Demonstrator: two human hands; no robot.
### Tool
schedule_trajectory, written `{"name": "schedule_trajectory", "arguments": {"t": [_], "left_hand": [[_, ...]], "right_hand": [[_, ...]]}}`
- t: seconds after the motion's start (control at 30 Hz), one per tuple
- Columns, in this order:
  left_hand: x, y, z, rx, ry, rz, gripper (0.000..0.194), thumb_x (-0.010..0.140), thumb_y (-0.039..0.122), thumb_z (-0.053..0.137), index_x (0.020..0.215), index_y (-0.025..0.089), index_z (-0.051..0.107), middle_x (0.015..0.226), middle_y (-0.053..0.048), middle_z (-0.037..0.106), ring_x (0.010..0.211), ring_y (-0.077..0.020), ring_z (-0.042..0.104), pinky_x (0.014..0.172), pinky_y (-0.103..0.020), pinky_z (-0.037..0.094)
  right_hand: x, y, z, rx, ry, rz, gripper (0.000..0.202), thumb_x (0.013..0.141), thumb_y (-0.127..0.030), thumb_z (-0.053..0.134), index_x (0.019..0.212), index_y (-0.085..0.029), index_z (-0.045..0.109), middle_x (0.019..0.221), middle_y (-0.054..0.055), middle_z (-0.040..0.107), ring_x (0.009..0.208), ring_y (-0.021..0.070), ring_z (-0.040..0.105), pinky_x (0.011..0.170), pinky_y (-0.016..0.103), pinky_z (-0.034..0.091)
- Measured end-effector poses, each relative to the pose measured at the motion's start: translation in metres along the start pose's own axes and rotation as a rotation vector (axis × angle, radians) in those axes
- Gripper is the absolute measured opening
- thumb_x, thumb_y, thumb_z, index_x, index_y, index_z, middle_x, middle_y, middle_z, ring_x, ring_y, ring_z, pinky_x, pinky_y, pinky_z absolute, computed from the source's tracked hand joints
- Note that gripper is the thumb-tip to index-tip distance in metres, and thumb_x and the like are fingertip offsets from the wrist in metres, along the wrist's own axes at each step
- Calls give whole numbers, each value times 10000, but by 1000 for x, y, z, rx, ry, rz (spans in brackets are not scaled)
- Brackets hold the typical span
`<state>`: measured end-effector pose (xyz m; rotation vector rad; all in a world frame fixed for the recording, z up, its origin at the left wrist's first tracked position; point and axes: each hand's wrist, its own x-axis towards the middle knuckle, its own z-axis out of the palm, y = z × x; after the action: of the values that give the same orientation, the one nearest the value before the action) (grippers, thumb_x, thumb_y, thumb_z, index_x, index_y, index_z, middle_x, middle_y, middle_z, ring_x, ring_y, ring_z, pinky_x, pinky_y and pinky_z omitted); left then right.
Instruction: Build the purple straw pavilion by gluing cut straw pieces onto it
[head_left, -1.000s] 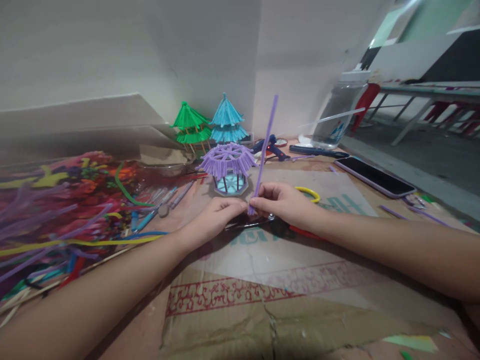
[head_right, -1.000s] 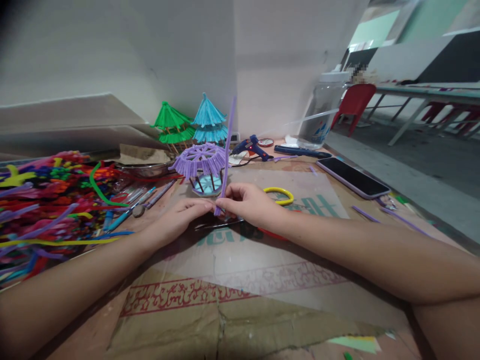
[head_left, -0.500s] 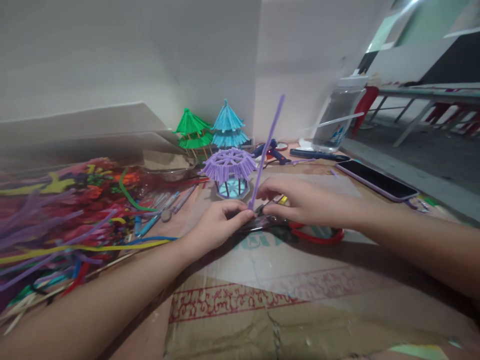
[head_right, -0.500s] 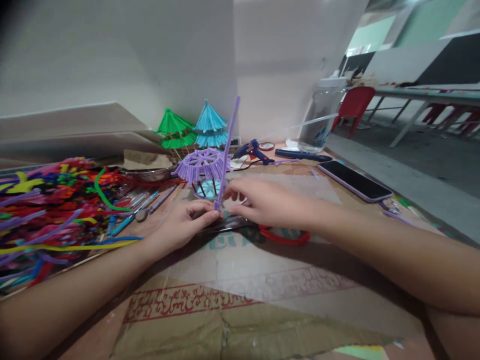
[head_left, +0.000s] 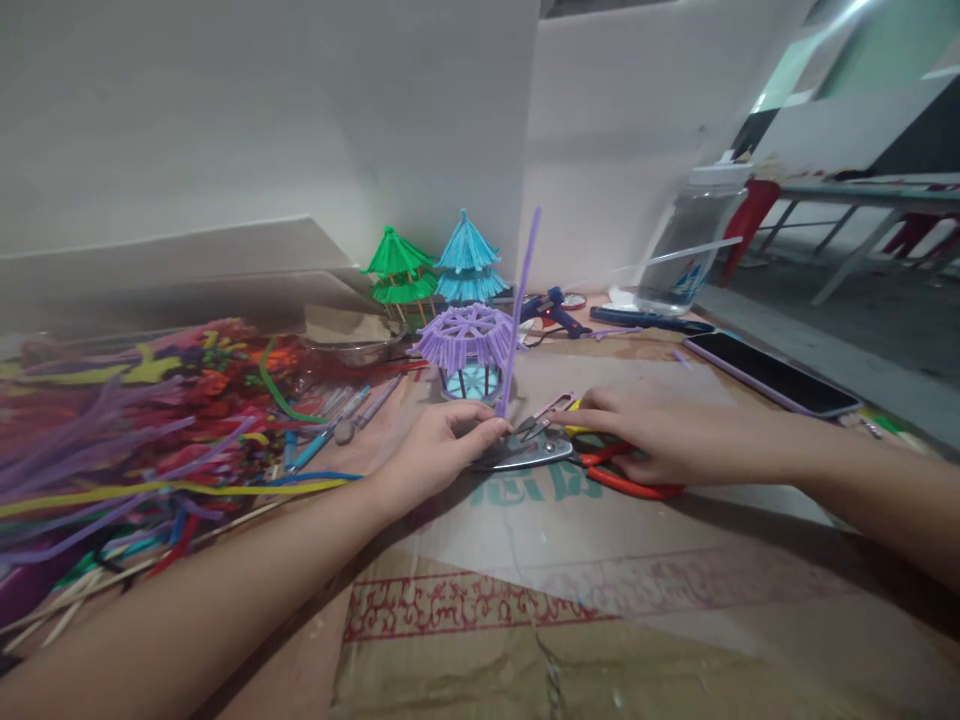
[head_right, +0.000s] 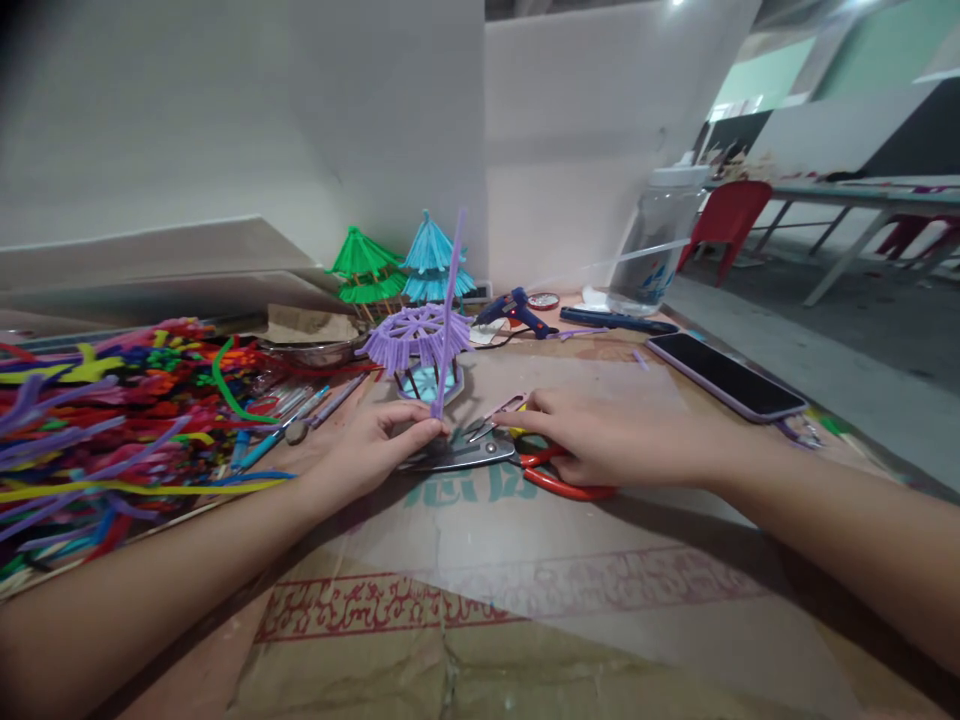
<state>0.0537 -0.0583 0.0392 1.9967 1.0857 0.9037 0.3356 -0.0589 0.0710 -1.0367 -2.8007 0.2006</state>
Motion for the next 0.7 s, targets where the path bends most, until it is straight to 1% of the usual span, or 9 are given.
{"name": "schedule_trajectory", "arguments": {"t": [0.13, 0.27, 0.37, 0.43, 0.47, 0.53, 0.6, 0.63, 0.7], "left_hand": [[1, -3, -3, 9, 28, 2, 305, 897, 411, 569, 856, 159, 736, 870, -45, 735, 848, -185, 650, 784, -280, 473], [2, -7, -4, -6, 38, -6, 306, 895, 419, 583, 835, 158, 733, 846, -43, 731, 837, -183, 650, 775, -278, 473], [3, -10, -2, -51, 51, -37, 280, 879, 400, 603, 817, 157, 727, 850, -48, 739, 824, -182, 653, 766, -279, 481], [4, -12, -1, -90, 58, -62, 267, 869, 394, 610, 805, 161, 724, 840, -45, 742, 809, -179, 655, 759, -280, 486], [5, -12, -1, -106, 63, -67, 259, 867, 389, 611, 804, 165, 724, 831, -41, 741, 800, -176, 655, 757, -279, 487], [4, -11, -1, -118, 71, -63, 245, 869, 374, 608, 803, 168, 722, 822, -38, 739, 795, -172, 654, 763, -277, 487], [3, -6, -2, -98, 77, -43, 236, 877, 351, 601, 798, 162, 718, 832, -44, 735, 806, -171, 651, 778, -277, 487], [2, -3, -2, -76, 83, -30, 236, 882, 342, 597, 793, 159, 716, 839, -48, 732, 814, -171, 648, 787, -277, 486], [0, 4, -4, -32, 100, 1, 234, 888, 328, 591, 782, 157, 711, 842, -49, 723, 825, -172, 645, 800, -277, 486]], "right_hand": [[3, -7, -1, -56, -87, 3, 654, 824, -108, 537, 1436, -336, 502, 1221, 87, 621, 760, 170, 621, 592, 261, 413], [3, -10, -5, 4, -120, -23, 577, 816, -63, 491, 1321, -323, 597, 1276, 73, 603, 921, 202, 645, 722, 285, 472], [0, -11, -11, 144, -134, 3, 405, 841, -138, 533, 1202, -275, 653, 1154, 68, 676, 941, 221, 657, 774, 312, 504], [-3, -11, -19, 224, -103, 38, 377, 843, -212, 596, 1209, -279, 651, 1111, 65, 702, 925, 233, 665, 785, 331, 521], [-5, -10, -23, 254, -83, 47, 400, 842, -248, 622, 1240, -292, 639, 1146, 67, 698, 964, 247, 662, 819, 349, 525], [-10, -6, -34, 281, -54, 64, 470, 861, -304, 633, 1329, -316, 592, 1298, 73, 641, 1144, 282, 608, 946, 391, 491], [-15, 0, -44, 279, -77, 96, 474, 904, -332, 589, 1376, -311, 559, 1387, 77, 583, 1271, 285, 531, 1019, 400, 443], [-17, 4, -47, 266, -97, 108, 453, 914, -344, 575, 1366, -300, 570, 1372, 82, 592, 1269, 278, 533, 1012, 392, 446], [-20, 13, -50, 194, -34, 124, 390, 877, -411, 629, 1242, -278, 659, 1219, 83, 667, 1144, 261, 607, 939, 368, 493]]}}
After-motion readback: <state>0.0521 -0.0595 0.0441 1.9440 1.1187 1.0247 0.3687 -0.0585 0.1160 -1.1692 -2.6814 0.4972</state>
